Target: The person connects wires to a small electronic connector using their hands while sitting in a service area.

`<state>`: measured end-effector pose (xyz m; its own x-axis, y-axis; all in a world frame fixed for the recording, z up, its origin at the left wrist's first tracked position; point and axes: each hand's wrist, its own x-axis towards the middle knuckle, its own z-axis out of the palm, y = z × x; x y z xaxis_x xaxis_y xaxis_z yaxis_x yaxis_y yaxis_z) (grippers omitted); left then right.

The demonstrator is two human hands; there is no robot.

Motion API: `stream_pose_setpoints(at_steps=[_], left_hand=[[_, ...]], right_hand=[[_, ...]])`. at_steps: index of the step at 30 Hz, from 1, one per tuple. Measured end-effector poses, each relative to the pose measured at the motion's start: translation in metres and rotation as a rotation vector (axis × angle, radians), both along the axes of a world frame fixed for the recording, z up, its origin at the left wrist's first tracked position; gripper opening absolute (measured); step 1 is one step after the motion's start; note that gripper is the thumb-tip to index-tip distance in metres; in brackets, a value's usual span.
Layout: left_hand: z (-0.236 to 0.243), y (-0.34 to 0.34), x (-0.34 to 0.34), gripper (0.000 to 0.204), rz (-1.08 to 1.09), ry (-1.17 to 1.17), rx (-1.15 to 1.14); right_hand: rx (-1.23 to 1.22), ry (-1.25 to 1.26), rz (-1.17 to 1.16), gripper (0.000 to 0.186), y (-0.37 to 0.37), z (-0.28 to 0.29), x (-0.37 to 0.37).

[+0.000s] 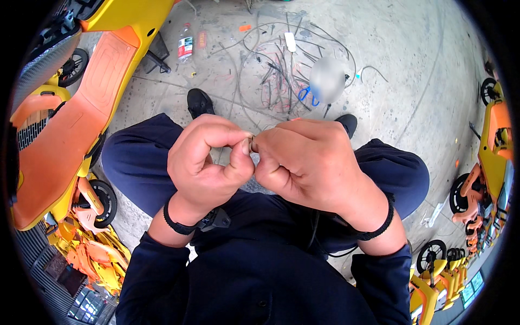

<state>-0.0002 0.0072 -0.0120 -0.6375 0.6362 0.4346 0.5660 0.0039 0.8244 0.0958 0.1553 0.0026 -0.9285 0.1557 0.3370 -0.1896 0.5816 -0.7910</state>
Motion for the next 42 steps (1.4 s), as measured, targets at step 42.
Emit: stream_pose_setpoints(at_steps=[42], left_hand=[[0.005,-0.011,-0.003,0.03,-0.381,-0.89,0.219]], right_hand=[[-0.687,-0.205,0.269,0.01,0.004,0.006,0.003]])
